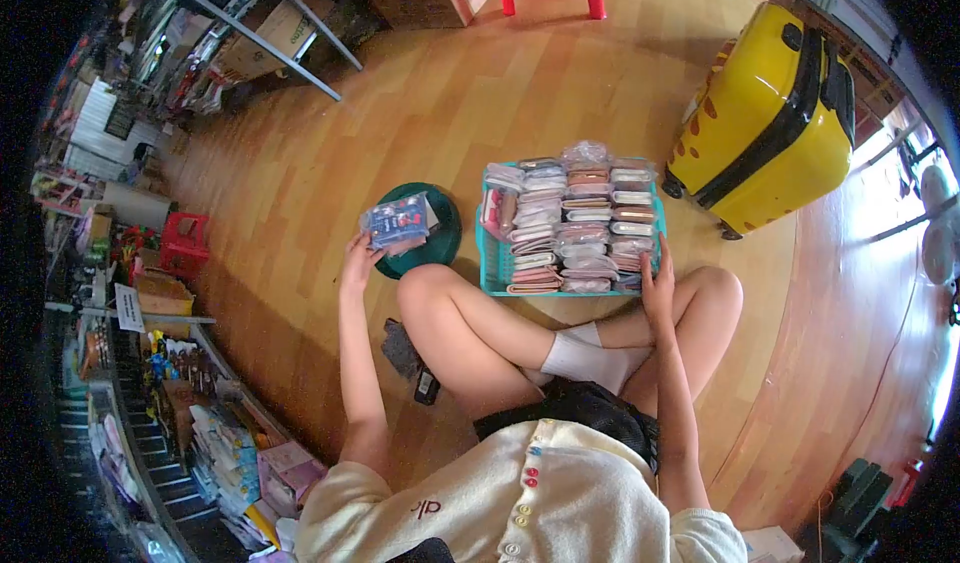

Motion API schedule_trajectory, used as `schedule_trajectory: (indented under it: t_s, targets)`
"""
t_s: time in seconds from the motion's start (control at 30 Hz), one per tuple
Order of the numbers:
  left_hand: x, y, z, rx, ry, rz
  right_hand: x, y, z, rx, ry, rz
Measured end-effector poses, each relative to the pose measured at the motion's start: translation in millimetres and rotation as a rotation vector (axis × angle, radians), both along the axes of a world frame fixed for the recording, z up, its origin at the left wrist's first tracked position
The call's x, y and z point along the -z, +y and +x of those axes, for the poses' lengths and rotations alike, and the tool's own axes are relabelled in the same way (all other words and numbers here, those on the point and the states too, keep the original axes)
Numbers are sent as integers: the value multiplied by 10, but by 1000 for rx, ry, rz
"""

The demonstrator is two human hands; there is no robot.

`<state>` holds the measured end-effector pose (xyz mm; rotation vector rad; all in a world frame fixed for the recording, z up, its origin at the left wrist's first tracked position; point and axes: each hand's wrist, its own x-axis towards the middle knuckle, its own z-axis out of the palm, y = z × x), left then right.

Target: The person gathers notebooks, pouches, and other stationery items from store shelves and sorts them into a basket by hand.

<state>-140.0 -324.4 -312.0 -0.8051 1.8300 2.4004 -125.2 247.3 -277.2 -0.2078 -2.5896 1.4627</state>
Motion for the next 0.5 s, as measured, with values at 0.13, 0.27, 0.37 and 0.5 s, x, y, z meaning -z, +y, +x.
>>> schedule_trajectory:
  t_s: [0.13,0.27,0.37,0.5]
  targets:
    - [512,-384,-214,-124,-94,24,43,10,-8,-2,10,32]
    - [802,-390,-417,-168,-191,100,36,3,-4,-20,34,26]
    - [1194,-292,-632,-399,-211,-1014,0,-9,-7,-13,11,27]
    - [534,643,-753,-3,174,-836,7,-38,-10,-5,15,33]
